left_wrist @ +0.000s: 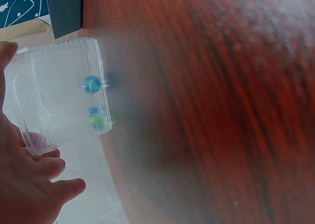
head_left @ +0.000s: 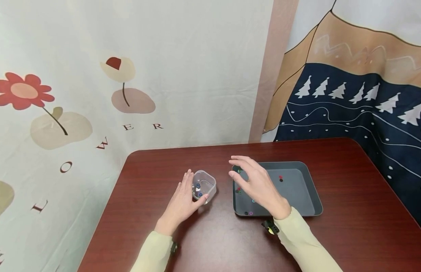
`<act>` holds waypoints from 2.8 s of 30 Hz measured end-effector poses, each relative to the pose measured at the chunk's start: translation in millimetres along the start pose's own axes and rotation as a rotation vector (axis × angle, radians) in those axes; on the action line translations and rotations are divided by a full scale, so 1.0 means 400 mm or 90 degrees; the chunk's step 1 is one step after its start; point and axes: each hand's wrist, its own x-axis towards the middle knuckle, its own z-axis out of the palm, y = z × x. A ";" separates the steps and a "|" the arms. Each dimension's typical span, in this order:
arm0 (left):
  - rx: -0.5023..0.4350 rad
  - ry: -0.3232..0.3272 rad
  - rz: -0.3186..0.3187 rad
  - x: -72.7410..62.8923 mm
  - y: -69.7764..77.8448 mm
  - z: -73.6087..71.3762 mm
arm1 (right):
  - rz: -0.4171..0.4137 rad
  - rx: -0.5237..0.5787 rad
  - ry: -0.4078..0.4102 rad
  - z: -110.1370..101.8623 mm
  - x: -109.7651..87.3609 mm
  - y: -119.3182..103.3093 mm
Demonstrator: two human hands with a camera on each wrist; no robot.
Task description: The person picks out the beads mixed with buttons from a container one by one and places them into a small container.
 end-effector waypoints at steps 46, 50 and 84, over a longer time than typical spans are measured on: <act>-0.016 -0.001 -0.005 0.001 -0.002 0.001 | 0.010 -0.047 -0.247 -0.005 0.040 0.203; -0.015 -0.001 -0.004 0.001 -0.004 0.003 | 0.024 -0.060 -0.279 0.003 0.046 0.212; -0.023 -0.003 -0.009 -0.002 0.001 0.000 | 0.020 -0.096 -0.335 0.088 0.034 0.257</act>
